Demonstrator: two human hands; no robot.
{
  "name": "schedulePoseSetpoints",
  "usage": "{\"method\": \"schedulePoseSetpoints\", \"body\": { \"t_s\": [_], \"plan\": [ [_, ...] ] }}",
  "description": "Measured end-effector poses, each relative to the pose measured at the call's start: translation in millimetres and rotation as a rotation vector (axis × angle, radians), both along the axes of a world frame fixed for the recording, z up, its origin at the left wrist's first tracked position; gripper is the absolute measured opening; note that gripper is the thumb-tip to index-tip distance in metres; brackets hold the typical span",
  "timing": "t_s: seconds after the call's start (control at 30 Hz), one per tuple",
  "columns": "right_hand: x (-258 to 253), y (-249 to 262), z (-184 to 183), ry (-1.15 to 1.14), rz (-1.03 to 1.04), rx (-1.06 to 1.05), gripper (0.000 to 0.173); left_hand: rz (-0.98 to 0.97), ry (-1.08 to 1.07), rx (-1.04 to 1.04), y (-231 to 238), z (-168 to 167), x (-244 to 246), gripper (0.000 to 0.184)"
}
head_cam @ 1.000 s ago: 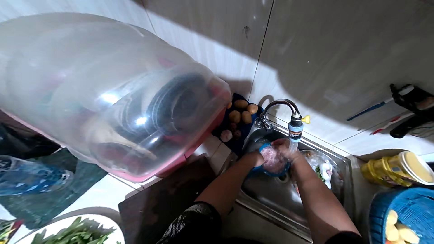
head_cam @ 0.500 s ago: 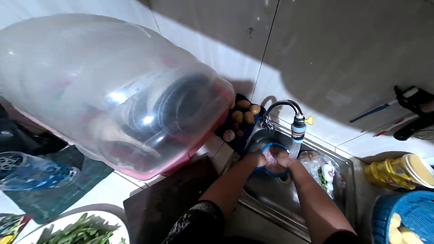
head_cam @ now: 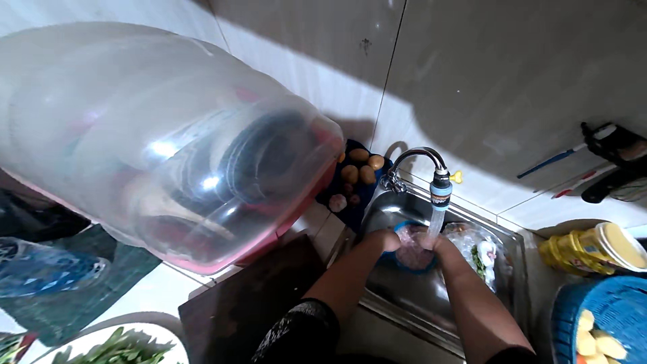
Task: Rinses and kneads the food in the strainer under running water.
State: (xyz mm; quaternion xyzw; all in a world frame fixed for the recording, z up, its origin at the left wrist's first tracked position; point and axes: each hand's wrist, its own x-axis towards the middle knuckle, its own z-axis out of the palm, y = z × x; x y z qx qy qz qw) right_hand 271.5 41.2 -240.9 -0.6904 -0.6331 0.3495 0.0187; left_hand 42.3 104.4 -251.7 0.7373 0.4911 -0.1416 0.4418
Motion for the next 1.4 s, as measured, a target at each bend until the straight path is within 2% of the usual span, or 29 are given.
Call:
{"method": "schedulePoseSetpoints", "body": {
  "t_s": [0.07,0.13,0.2,0.23,0.27,0.33,0.37,0.43,0.53,0.6,0.7,0.77,0.8,0.87,0.93,1.0,1.1,1.2,1.3,1.4],
  "plan": [
    [1,-2,33,-0.093,-0.05,-0.175,0.054,-0.064,-0.002,-0.015,-6,15,-1,0.07],
    [-16,-9,96,-0.118,-0.241,-0.288,0.064,-0.071,0.001,-0.053,-15,37,-3,0.065],
    [-21,-13,122,-0.005,-0.459,-0.244,0.065,-0.029,0.004,-0.15,-25,76,-10,0.061],
    [-20,-14,124,0.098,-0.548,-0.203,0.059,0.011,-0.013,-0.153,-26,79,-11,0.059],
    [-18,-15,124,0.21,-0.626,-0.177,0.051,0.047,-0.05,-0.069,-24,70,-8,0.054],
    [-20,-19,137,0.451,-0.732,-0.165,0.038,0.132,-0.228,0.238,-8,31,6,0.038],
    [-24,-22,149,0.556,-0.756,-0.156,0.033,0.189,-0.332,0.277,-1,26,13,0.03],
    [-28,-20,160,0.649,-0.776,-0.111,0.028,0.351,-0.547,0.051,3,31,31,0.03],
    [-40,-15,189,0.534,-0.757,-0.067,0.029,0.613,-0.852,-0.499,-13,50,44,0.037],
    [-51,-14,212,0.449,-0.697,-0.074,0.028,0.736,-0.98,-0.788,-23,58,50,0.04],
    [-63,-14,228,0.353,-0.548,-0.064,0.028,0.685,-1.07,-0.92,-37,63,53,0.044],
    [-63,-11,225,0.26,-0.492,-0.013,0.036,0.687,-1.014,-0.846,-45,83,53,0.044],
    [-62,-10,218,0.24,-0.503,0.006,0.038,0.651,-0.964,-0.758,-43,82,53,0.045],
    [-58,-9,204,0.313,-0.596,-0.017,0.037,0.401,-0.774,-0.379,-29,63,55,0.045],
    [-50,-8,187,0.415,-0.678,-0.061,0.033,0.062,-0.405,0.143,-13,48,46,0.054],
    [-42,-8,179,0.465,-0.692,-0.115,0.028,-0.138,-0.123,0.365,-17,58,29,0.059],
    [-44,-6,179,0.511,-0.672,-0.151,0.025,-0.334,0.03,0.51,-46,78,11,0.056],
    [-50,-3,178,0.579,-0.683,-0.154,0.024,-0.391,0.109,0.597,-70,68,15,0.048],
    [-51,-5,175,0.619,-0.729,-0.152,0.028,-0.346,0.118,0.578,-63,54,22,0.046],
    [-46,-13,183,0.578,-0.679,-0.17,0.034,-0.236,0.035,0.467,-44,52,25,0.048]
  ]
}}
